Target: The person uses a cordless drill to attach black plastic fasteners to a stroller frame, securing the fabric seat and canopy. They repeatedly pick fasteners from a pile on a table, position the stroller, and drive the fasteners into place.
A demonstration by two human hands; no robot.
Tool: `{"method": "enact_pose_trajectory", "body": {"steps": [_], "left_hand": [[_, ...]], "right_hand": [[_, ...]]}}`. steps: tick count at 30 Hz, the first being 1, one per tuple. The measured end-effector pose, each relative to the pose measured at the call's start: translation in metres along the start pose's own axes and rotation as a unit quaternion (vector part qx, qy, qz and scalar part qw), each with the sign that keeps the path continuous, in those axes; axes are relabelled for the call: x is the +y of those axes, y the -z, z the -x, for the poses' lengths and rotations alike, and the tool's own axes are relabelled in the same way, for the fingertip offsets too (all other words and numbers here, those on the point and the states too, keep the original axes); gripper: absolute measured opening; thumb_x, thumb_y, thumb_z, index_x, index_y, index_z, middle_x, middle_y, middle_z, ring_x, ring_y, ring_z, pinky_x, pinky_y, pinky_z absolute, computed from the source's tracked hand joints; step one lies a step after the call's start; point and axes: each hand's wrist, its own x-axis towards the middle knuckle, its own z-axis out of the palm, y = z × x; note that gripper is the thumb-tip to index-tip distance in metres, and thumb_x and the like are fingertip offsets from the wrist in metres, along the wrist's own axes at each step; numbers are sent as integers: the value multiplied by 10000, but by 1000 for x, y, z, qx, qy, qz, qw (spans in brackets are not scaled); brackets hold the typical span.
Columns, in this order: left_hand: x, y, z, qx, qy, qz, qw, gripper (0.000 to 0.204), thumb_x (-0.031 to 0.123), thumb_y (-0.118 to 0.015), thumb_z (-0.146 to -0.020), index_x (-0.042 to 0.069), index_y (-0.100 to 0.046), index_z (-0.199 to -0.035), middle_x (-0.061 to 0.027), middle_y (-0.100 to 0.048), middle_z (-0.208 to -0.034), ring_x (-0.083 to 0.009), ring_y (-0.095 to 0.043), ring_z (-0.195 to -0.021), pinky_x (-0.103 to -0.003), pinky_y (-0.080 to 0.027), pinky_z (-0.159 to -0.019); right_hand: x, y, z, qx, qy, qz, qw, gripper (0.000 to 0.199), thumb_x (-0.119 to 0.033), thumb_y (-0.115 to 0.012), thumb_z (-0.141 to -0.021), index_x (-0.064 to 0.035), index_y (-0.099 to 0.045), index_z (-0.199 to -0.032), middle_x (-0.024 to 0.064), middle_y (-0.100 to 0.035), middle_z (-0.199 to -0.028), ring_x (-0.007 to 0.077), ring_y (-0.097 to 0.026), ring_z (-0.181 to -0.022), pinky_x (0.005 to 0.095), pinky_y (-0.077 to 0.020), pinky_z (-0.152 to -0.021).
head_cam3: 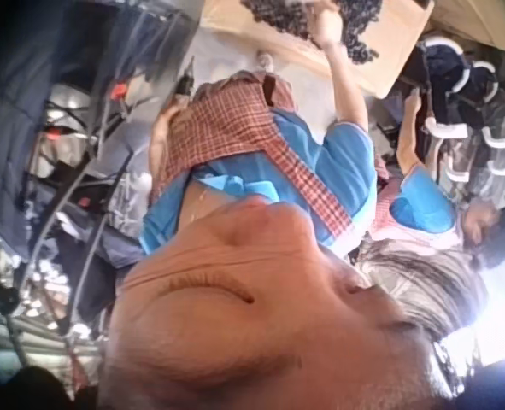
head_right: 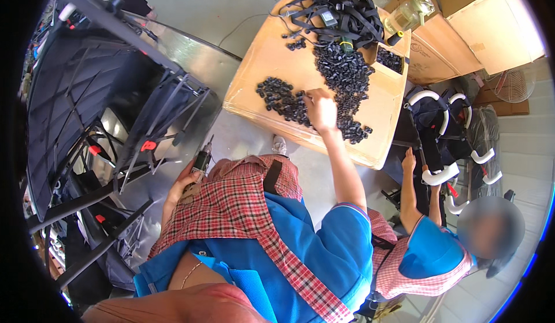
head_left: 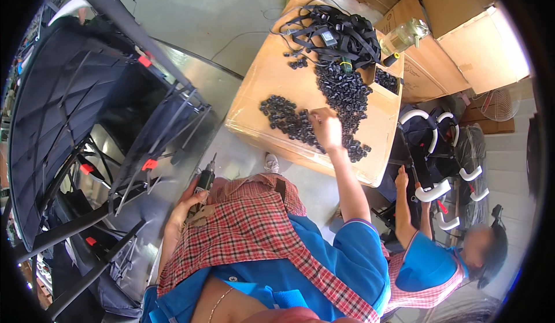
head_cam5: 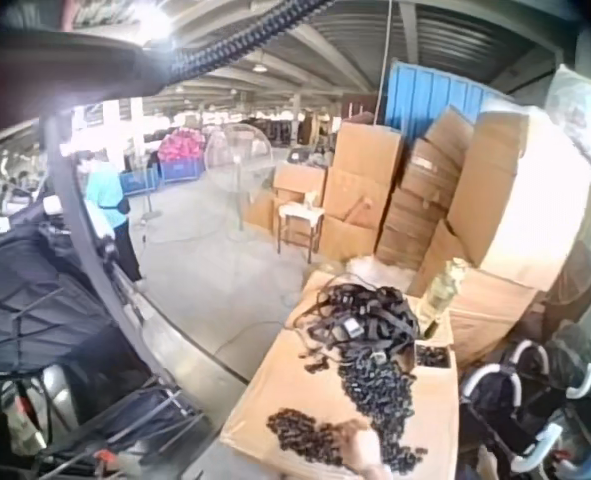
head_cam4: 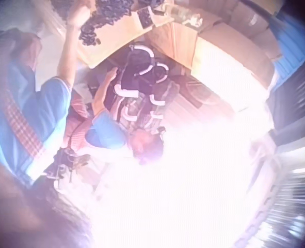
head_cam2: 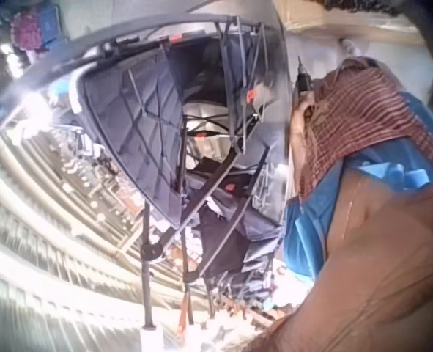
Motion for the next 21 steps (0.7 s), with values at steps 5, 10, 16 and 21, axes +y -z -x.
{"method": "enact_pose_trajectory", "body": {"steps": [5, 10, 16, 21], "left_hand": [[53, -72, -20, -40, -10, -35, 999, 771, 269, -708, -799, 157, -363, -1479, -41, -624, -1063, -135, -575, -942, -261, -434, -822], [82, -130, -40, -66, 0, -26, 997, 830, 282, -706, -800, 163, -288, -1508, -66, -608, -901, -146, -560, -699, -246, -434, -630], [108, -167, -58, -165, -39, -84, 982, 901, 307, -697, -796, 75, -211, -1519, -66, -575, -870, -144, -548, -664, -251, -433, -609], [125, -180, -70, -278, -24, -126, 952, 930, 294, -706, -794, 74, -177, -1526, -68, -563, -1042, -114, -558, -668, -249, -458, -622]], "right_hand": [[90, 18, 17, 12, -55, 97, 994, 67, -117, -695, -779, -59, -691, -812, 111, -635, -811, 295, -647, -699, 383, -529, -645], [97, 8, 9, 28, -24, 104, 994, 85, -108, -697, -747, -36, -651, -742, 116, -598, -785, 317, -621, -728, 406, -522, -667], [82, 27, -6, -9, -136, -81, 987, 137, -133, -667, -865, -1, -631, -868, 134, -694, -779, 240, -685, -632, 309, -540, -585], [51, 51, -20, -159, -248, -616, 731, 136, -102, -646, -912, 21, -646, -972, 128, -700, -819, 189, -679, -702, 290, -549, -659]]}}
